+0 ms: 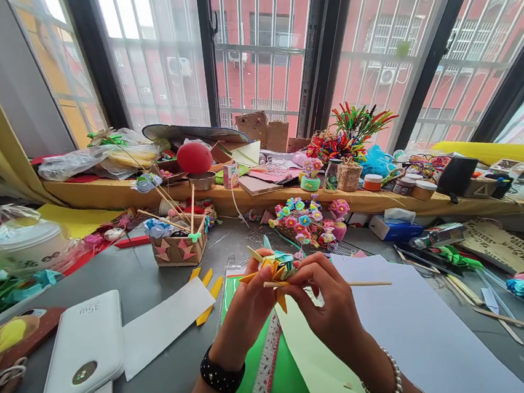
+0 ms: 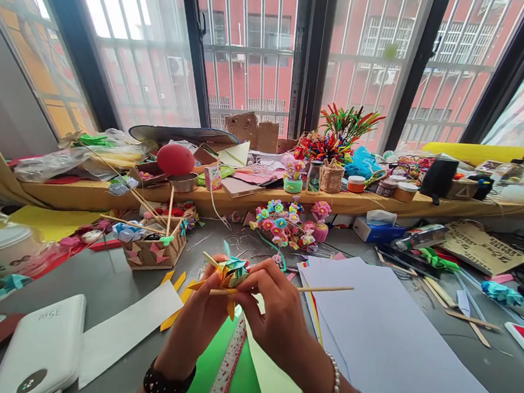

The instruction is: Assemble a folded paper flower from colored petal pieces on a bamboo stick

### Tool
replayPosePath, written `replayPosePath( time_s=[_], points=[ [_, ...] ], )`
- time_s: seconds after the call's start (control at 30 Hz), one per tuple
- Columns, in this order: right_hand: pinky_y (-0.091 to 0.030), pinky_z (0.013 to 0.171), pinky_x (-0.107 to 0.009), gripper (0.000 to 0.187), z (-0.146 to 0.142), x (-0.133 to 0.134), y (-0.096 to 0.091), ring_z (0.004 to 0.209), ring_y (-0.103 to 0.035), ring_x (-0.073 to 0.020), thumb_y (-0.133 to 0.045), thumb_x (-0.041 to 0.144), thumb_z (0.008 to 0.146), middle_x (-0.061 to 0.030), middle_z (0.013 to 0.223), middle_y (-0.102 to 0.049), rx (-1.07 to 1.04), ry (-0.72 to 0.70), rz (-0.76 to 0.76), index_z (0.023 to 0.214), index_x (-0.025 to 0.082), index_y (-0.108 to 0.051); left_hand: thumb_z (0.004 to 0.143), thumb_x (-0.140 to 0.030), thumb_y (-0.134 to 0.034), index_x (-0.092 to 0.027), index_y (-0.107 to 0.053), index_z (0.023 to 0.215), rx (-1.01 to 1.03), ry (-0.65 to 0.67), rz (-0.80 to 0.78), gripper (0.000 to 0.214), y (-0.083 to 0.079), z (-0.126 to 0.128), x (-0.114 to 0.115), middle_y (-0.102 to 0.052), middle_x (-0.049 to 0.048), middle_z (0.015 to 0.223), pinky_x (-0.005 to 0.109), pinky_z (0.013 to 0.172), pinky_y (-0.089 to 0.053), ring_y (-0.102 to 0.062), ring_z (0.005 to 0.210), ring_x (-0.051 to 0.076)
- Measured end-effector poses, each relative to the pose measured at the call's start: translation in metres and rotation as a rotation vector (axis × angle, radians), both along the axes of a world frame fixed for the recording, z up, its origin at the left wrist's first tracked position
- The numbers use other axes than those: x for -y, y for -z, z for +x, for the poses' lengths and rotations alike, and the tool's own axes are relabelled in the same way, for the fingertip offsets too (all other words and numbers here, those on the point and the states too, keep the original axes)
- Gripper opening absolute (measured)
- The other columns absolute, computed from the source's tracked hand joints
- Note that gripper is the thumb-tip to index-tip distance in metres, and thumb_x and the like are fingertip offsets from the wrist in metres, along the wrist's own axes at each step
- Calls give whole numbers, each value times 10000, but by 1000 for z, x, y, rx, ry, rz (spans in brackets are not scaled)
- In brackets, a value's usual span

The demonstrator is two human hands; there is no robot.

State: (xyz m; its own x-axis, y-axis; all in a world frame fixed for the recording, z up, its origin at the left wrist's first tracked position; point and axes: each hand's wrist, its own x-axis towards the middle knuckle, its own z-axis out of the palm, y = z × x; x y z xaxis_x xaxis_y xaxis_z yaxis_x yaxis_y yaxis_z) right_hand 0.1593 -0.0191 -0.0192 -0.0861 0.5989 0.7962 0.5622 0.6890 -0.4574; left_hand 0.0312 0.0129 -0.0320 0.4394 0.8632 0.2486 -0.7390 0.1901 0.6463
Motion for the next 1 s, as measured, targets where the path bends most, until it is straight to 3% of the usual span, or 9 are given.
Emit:
replayPosePath(
  time_s=[0.57, 0.7, 0.83, 1.0],
  points=[
    [-449, 482, -203, 79, -1, 0, 0, 664, -537, -118, -569, 137, 765, -16, 738, -506, -46, -35, -21, 719, 180, -523, 774, -254, -583, -245, -542, 935, -39, -2, 24, 166, 3, -2, -2, -646, -18, 813, 206, 696, -440, -598, 756, 109],
    [-476, 524, -210, 73, 4, 0, -4, 687, -548, -117, -622, 184, 743, -12, 768, -532, 6, -65, -3, 759, 189, -552, 775, -310, -579, -240, -543, 970, -13, -16, 9, 210, 4, -3, -3, -655, 6, 901, 235, 723, -459, -608, 822, 138],
    [-494, 601, -232, 211, 11, 1, -11, 706, -556, -122, -711, 256, 663, -10, 777, -539, 35, -43, 89, 801, 184, -568, 775, -328, -575, -241, -553, 971, 22, -18, 7, 215, 4, -7, -6, -664, 25, 946, 264, 766, -460, -606, 899, 167],
    [-493, 612, -226, 145, 15, 2, -14, 703, -566, -119, -679, 218, 702, -19, 779, -545, 84, -47, 126, 801, 176, -582, 783, -334, -561, -236, -575, 942, 58, -10, -3, 188, 2, -9, -7, -678, 18, 908, 263, 700, -479, -628, 855, 177]
  ],
)
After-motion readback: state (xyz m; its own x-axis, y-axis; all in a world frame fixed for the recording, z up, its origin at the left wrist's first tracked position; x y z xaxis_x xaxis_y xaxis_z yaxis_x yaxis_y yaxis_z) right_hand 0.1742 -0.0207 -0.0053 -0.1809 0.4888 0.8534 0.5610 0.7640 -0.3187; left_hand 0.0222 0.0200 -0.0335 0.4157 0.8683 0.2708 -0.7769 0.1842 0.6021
